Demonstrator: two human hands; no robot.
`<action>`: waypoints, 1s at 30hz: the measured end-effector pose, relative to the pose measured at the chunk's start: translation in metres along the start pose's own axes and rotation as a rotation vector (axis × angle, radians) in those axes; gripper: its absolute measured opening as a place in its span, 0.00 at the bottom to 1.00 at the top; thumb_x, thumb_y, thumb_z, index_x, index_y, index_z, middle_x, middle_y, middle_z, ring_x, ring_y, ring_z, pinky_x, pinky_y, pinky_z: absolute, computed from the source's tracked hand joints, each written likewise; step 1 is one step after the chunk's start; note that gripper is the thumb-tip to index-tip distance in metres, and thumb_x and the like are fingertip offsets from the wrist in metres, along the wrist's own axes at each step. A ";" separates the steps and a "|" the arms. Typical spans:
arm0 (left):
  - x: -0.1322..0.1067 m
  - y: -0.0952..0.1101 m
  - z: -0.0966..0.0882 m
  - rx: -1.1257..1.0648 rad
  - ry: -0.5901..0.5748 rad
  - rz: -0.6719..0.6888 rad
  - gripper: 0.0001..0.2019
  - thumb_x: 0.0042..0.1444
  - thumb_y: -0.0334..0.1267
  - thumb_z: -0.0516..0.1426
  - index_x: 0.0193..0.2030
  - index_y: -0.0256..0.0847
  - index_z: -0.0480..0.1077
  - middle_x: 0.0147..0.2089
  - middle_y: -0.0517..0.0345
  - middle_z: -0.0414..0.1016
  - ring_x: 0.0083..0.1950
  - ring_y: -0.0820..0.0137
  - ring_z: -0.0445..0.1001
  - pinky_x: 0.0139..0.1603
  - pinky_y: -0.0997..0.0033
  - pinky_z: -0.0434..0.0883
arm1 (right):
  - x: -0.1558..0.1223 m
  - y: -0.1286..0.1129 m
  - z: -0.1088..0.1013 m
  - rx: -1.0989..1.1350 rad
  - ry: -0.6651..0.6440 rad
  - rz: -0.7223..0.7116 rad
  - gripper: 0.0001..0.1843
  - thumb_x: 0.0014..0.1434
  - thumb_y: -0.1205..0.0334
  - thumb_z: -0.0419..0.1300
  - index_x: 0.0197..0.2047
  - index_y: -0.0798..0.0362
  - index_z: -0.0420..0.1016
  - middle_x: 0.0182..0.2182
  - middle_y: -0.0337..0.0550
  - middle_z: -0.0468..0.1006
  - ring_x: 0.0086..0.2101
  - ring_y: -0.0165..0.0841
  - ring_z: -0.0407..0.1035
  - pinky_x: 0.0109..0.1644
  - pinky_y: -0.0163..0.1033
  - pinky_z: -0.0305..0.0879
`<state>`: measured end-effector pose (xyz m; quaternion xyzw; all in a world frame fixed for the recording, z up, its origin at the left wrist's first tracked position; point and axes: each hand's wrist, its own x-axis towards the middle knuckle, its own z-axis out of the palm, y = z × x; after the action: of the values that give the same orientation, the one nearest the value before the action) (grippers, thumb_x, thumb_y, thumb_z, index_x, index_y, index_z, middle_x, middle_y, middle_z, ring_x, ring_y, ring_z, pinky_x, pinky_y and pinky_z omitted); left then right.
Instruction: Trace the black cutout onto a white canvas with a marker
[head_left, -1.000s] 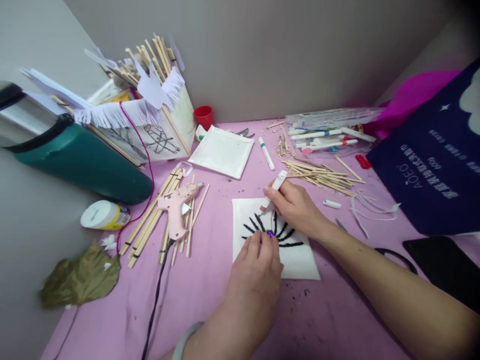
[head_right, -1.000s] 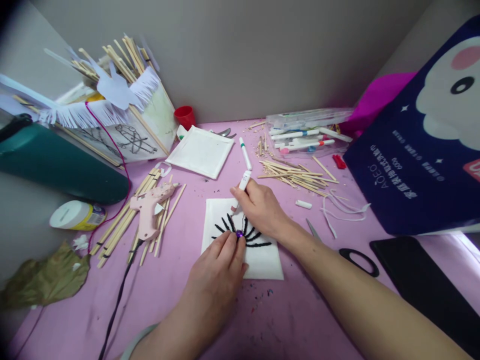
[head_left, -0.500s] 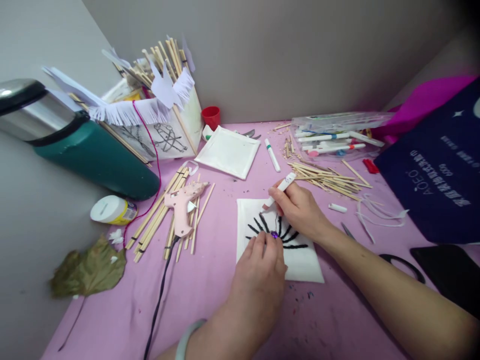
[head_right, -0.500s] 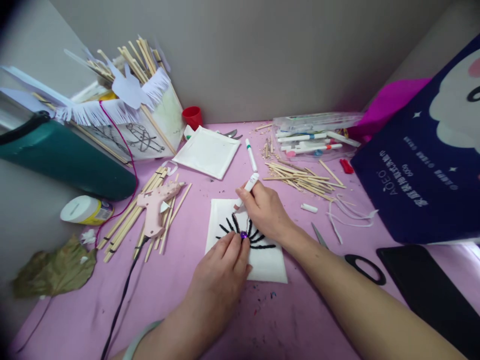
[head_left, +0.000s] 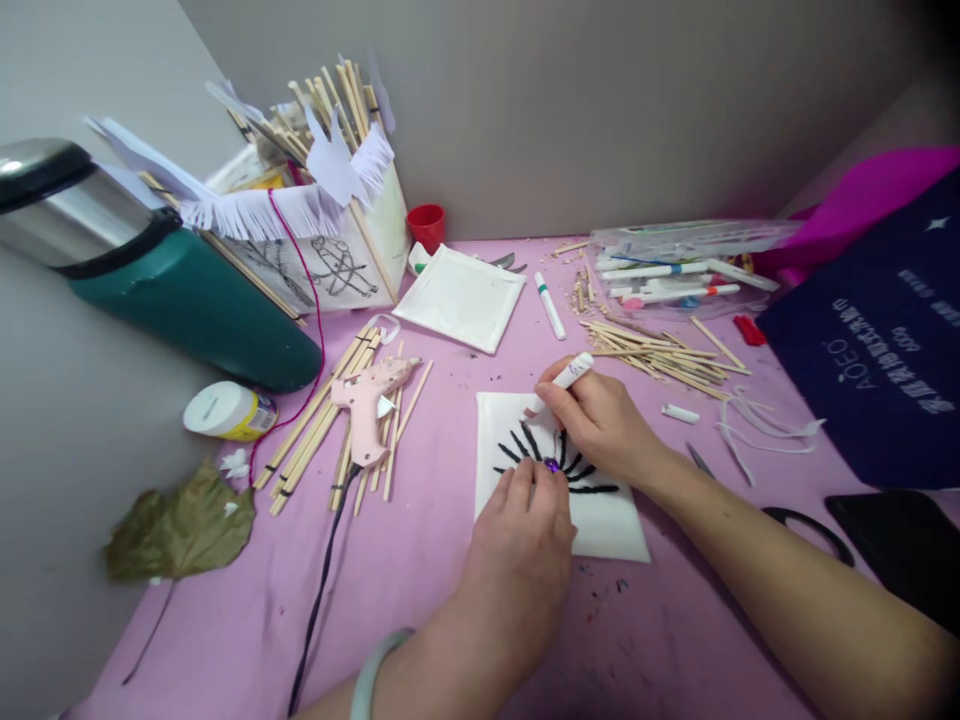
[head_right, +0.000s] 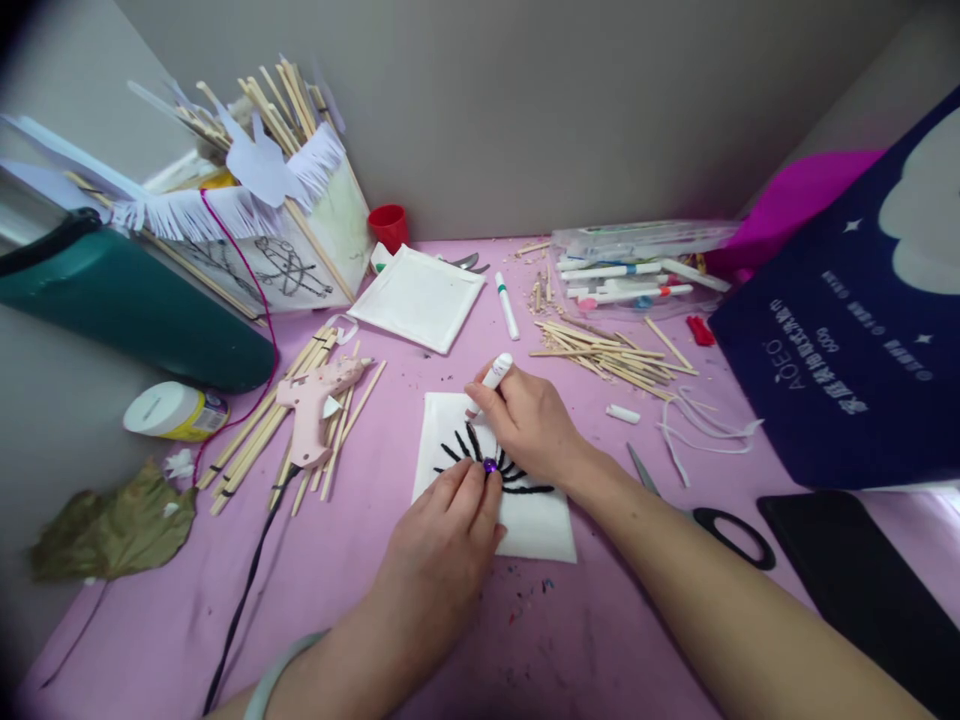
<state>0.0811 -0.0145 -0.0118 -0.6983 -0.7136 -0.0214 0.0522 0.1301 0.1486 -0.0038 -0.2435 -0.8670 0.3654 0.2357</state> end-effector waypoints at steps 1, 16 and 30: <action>0.000 0.000 0.000 -0.001 -0.001 0.000 0.16 0.60 0.35 0.52 0.52 0.29 0.68 0.51 0.43 0.70 0.55 0.58 0.67 0.55 0.62 0.69 | 0.000 0.001 0.000 -0.021 -0.007 -0.037 0.10 0.64 0.57 0.50 0.37 0.54 0.67 0.25 0.39 0.73 0.26 0.31 0.68 0.34 0.35 0.59; 0.001 -0.001 -0.001 0.016 -0.031 0.020 0.19 0.61 0.35 0.50 0.55 0.27 0.67 0.53 0.43 0.69 0.56 0.57 0.66 0.56 0.61 0.69 | -0.003 0.004 -0.005 -0.118 -0.167 -0.370 0.11 0.65 0.57 0.49 0.37 0.54 0.67 0.28 0.41 0.72 0.27 0.30 0.65 0.33 0.35 0.58; 0.000 -0.001 -0.002 -0.010 -0.007 0.018 0.18 0.61 0.35 0.50 0.54 0.27 0.67 0.51 0.43 0.69 0.54 0.58 0.67 0.56 0.61 0.68 | -0.003 0.003 -0.010 -0.063 -0.019 -0.294 0.09 0.64 0.61 0.49 0.36 0.54 0.67 0.30 0.42 0.73 0.30 0.31 0.67 0.36 0.37 0.60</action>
<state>0.0798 -0.0149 -0.0100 -0.7051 -0.7073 -0.0222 0.0464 0.1387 0.1537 -0.0004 -0.1177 -0.9064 0.3019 0.2710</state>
